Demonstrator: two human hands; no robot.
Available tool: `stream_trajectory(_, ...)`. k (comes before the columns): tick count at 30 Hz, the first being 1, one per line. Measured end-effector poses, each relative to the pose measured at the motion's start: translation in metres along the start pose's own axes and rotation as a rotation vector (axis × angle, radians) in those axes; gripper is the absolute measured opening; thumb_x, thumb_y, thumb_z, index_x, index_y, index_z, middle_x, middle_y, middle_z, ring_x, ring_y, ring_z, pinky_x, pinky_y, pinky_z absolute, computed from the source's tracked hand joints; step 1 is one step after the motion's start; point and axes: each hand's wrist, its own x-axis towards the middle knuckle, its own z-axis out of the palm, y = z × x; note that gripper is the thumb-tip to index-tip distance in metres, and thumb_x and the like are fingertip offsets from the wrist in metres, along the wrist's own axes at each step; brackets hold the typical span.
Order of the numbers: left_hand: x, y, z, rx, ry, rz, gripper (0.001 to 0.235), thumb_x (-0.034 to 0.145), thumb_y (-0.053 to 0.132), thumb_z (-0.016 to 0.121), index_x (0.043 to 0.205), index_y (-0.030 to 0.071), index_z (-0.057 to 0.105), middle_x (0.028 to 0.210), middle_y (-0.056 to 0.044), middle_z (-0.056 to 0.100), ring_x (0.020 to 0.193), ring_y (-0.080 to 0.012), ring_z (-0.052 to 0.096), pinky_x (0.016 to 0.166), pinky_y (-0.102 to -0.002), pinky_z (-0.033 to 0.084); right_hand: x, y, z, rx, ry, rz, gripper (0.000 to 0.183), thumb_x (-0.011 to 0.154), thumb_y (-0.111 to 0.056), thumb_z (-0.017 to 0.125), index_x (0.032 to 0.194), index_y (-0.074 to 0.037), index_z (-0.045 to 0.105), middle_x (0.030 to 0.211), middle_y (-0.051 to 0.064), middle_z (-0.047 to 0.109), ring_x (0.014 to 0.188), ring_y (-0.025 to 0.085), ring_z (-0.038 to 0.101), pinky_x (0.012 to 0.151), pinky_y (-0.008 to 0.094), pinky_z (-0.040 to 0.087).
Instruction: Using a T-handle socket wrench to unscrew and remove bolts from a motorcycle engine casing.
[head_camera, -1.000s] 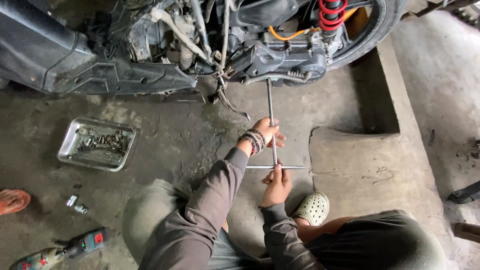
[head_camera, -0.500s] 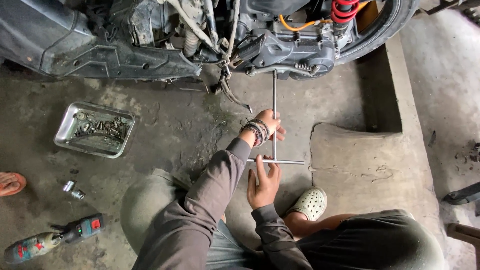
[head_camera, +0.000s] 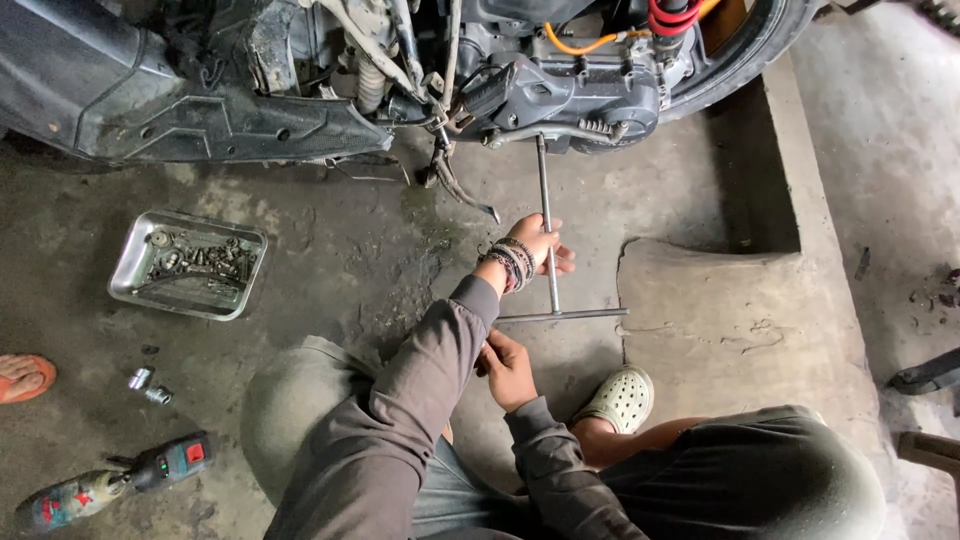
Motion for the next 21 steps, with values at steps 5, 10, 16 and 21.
stream_trajectory(5,-0.011,0.013,0.016,-0.09,-0.052,0.004,0.048,0.106,0.013,0.042,0.153,0.009,0.032,0.104,-0.033,0.071,0.088,-0.043,0.075,0.082,-0.052,0.064,-0.003,-0.038,-0.005,0.626,0.192,0.143,0.053,0.087,-0.053,0.063,0.126,-0.018,0.069,0.065,0.014,0.063,0.054,0.027,0.065,0.052,0.04,0.053)
stream_trajectory(10,-0.005,0.004,0.002,-0.048,-0.036,0.014,0.046,0.106,0.013,0.044,0.151,0.013,0.035,0.099,-0.03,0.073,0.084,-0.0424,0.076,0.076,-0.052,0.067,0.008,-0.051,-0.03,0.271,0.538,-0.177,0.047,0.101,-0.023,0.066,0.143,-0.003,0.056,0.072,0.01,0.059,0.06,0.017,0.06,0.057,0.031,0.054)
stream_trajectory(16,-0.005,0.008,-0.003,0.075,-0.015,0.007,0.042,0.104,0.015,0.047,0.145,0.01,0.041,0.094,-0.03,0.074,0.077,-0.0415,0.078,0.068,-0.05,0.069,-0.005,-0.074,-0.024,-0.537,0.628,-0.593,0.042,0.097,0.003,0.062,0.133,-0.016,0.073,0.076,0.005,0.051,0.072,0.024,0.058,0.07,0.036,0.051)
stream_trajectory(21,-0.008,0.008,0.001,0.043,-0.025,0.011,0.043,0.103,0.013,0.047,0.145,0.008,0.041,0.096,-0.033,0.073,0.079,-0.0448,0.076,0.07,-0.053,0.067,-0.003,-0.033,-0.01,-0.002,0.677,-0.481,0.041,0.098,-0.007,0.068,0.131,-0.006,0.044,0.104,0.012,0.062,0.101,0.021,0.064,0.084,0.033,0.049)
